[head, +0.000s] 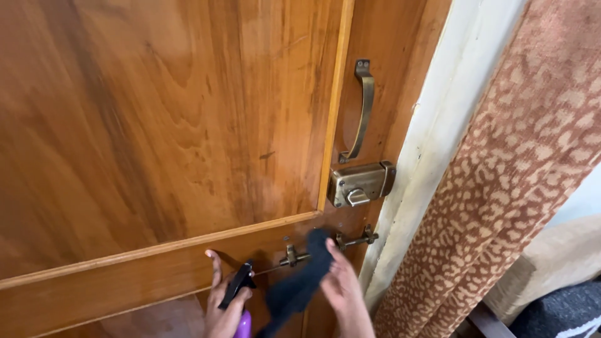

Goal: Cleaning a wooden door and its hardware using a spray bottle and a cloth.

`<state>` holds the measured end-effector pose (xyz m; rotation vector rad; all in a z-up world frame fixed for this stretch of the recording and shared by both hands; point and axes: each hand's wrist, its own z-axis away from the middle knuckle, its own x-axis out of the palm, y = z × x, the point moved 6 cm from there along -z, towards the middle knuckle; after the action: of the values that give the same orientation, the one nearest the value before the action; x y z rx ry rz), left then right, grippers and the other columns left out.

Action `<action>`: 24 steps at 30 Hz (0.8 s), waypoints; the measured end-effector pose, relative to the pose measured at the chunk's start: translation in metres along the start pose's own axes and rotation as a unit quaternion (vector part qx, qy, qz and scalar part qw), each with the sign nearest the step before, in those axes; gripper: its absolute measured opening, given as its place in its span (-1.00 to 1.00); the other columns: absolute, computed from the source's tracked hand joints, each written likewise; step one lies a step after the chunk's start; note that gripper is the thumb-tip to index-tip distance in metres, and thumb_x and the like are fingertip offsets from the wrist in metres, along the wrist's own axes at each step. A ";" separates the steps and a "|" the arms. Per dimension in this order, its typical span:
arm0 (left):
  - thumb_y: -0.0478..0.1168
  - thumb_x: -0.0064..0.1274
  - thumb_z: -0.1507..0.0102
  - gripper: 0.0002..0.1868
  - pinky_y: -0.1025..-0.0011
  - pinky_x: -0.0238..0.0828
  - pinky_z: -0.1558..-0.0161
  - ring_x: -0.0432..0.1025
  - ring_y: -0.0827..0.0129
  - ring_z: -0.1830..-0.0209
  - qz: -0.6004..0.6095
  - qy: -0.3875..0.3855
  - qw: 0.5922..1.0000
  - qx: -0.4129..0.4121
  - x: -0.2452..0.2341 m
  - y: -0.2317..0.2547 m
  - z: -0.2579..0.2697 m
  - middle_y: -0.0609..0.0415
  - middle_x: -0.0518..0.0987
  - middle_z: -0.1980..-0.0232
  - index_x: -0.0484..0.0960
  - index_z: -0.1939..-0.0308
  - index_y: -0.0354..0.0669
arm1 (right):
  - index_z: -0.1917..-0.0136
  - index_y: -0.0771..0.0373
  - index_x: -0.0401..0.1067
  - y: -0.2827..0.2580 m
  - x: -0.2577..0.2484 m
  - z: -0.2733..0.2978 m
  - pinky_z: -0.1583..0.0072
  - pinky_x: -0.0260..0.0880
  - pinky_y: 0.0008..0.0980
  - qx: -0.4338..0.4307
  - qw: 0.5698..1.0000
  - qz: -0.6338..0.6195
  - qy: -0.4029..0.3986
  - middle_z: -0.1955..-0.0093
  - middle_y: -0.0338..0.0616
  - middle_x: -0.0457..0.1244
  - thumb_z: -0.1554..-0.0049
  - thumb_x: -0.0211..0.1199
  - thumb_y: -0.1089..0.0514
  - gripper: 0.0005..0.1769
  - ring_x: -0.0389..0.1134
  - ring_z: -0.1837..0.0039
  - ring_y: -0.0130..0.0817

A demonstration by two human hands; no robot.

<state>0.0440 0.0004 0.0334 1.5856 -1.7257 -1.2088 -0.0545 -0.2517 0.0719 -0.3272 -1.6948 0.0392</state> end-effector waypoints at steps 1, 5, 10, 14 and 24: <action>-0.32 0.11 -0.05 -0.59 0.31 0.42 -0.12 0.34 0.20 -0.31 0.030 -0.012 0.999 -0.041 0.001 -0.002 -0.003 -0.27 0.14 -0.63 0.78 0.02 -0.27 | -0.16 0.34 0.49 -0.017 -0.015 0.012 -0.09 0.49 -0.30 -0.065 0.982 0.106 0.141 -0.01 -0.04 0.45 -0.16 0.20 0.16 -0.67 0.47 0.01 -0.25; -0.34 0.08 0.01 -0.61 0.37 0.46 0.00 0.54 0.46 -0.18 0.030 -0.014 0.996 -0.087 -0.001 0.012 -0.002 -0.21 -0.21 -0.70 0.78 0.11 -0.26 | -0.37 0.35 0.56 -0.102 -0.160 0.044 0.11 -0.41 0.03 -0.198 0.872 0.310 0.323 -0.09 -0.03 0.36 -0.26 0.37 0.14 -0.55 -0.02 0.27 -0.10; -0.35 0.07 -0.04 -0.62 0.35 0.49 0.03 0.52 0.37 -0.15 0.030 -0.014 0.996 -0.077 0.004 0.009 -0.003 -0.18 -0.27 -0.76 0.77 0.08 -0.29 | -0.24 0.33 0.51 -0.133 -0.053 0.045 -0.12 0.47 -0.37 -0.353 0.775 0.423 0.309 -0.14 -0.05 0.41 -0.15 0.27 0.34 -0.63 0.45 -0.05 -0.30; -0.36 0.06 0.02 -0.62 0.39 0.46 -0.07 0.27 0.45 -0.51 0.022 -0.006 0.999 -0.046 0.006 -0.019 -0.003 -0.25 0.06 -0.65 0.77 0.14 -0.32 | -0.14 0.30 0.56 -0.143 0.005 0.022 -0.28 0.36 -0.43 -0.445 0.624 0.604 0.217 -0.19 -0.14 0.40 -0.15 0.24 0.42 -0.70 0.39 -0.22 -0.34; -0.41 0.11 -0.07 -0.62 0.32 0.18 -0.40 -0.45 0.20 -0.78 0.033 -0.040 0.996 0.067 0.005 -0.033 0.005 -0.28 0.66 -0.20 0.80 0.04 -0.37 | 0.05 0.13 0.63 -0.133 0.018 0.004 -0.21 0.34 -0.24 -0.419 0.349 0.823 0.161 -0.06 -0.15 0.30 0.12 0.31 0.51 -0.59 0.30 -0.19 -0.13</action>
<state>0.0558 0.0000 0.0013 1.5617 -1.9293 -1.1602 -0.0862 -0.3736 0.1170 -2.5284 -0.1197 0.5512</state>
